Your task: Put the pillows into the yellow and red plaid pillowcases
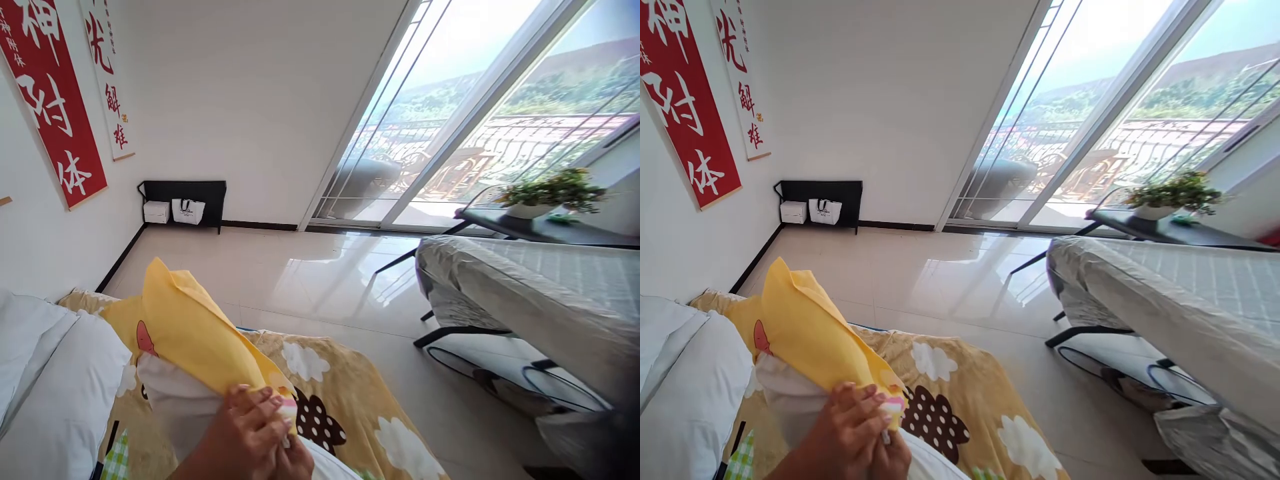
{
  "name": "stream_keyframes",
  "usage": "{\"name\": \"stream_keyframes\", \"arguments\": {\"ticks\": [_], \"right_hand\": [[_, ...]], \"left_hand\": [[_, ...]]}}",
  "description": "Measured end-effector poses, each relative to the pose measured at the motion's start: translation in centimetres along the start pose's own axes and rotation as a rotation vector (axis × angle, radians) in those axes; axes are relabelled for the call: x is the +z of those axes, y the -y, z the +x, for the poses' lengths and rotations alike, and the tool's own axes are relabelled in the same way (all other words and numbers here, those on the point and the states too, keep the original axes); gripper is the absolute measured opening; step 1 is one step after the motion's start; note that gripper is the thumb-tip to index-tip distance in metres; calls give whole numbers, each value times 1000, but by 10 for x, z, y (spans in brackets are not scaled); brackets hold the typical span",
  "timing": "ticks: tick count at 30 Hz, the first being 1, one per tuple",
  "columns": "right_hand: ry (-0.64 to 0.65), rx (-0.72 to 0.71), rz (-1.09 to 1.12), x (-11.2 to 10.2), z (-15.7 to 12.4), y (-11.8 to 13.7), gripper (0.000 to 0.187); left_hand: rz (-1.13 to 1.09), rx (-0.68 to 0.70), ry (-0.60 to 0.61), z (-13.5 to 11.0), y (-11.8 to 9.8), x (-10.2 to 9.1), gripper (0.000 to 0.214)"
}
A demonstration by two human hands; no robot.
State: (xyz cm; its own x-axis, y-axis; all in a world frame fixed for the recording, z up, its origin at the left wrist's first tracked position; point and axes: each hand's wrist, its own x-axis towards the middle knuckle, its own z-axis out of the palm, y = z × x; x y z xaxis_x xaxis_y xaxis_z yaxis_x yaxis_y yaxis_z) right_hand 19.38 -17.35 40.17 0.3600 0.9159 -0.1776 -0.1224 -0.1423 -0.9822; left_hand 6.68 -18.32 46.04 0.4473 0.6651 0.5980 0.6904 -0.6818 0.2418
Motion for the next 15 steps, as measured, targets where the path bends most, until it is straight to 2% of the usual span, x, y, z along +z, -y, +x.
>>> {"name": "stream_keyframes", "arguments": {"ticks": [1, 2, 3, 4, 5, 6, 7, 8, 9, 11, 13, 15], "right_hand": [[-15, 33, 46, 4, -2, 11, 42], [-19, 56, 74, 5, -5, 21, 45], [-13, 71, 89, 6, -7, 30, 48], [-1, 80, 97, 5, -10, 37, 50], [16, 85, 103, 2, -12, 42, 52], [31, 86, 109, -1, -15, 45, 54], [37, 89, 114, -4, -18, 46, 56], [38, 94, 117, -8, -20, 45, 58], [35, 102, 120, -11, -22, 43, 60], [24, 127, 133, -17, -20, 37, 64], [14, 149, 149, -22, -12, 30, 68], [10, 160, 153, -24, 3, 23, 70]], "left_hand": [[14, -65, -105, -17, 13, -15, 41], [29, -186, -257, -38, 29, -28, 40], [43, -364, -420, -61, 47, -37, 39], [71, -646, -662, -84, 67, -43, 35], [51, -911, -796, -105, 87, -47, 44], [-84, -1126, -826, -122, 105, -47, 54], [-273, -1271, -818, -136, 120, -46, 61], [-496, -1352, -752, -144, 131, -45, 65], [-711, -1377, -678, -148, 139, -42, 66], [-987, -1369, -608, -142, 146, -39, 66], [-1034, -1376, -682, -122, 144, -39, 69], [-929, -1354, -796, -98, 138, -42, 71]]}}
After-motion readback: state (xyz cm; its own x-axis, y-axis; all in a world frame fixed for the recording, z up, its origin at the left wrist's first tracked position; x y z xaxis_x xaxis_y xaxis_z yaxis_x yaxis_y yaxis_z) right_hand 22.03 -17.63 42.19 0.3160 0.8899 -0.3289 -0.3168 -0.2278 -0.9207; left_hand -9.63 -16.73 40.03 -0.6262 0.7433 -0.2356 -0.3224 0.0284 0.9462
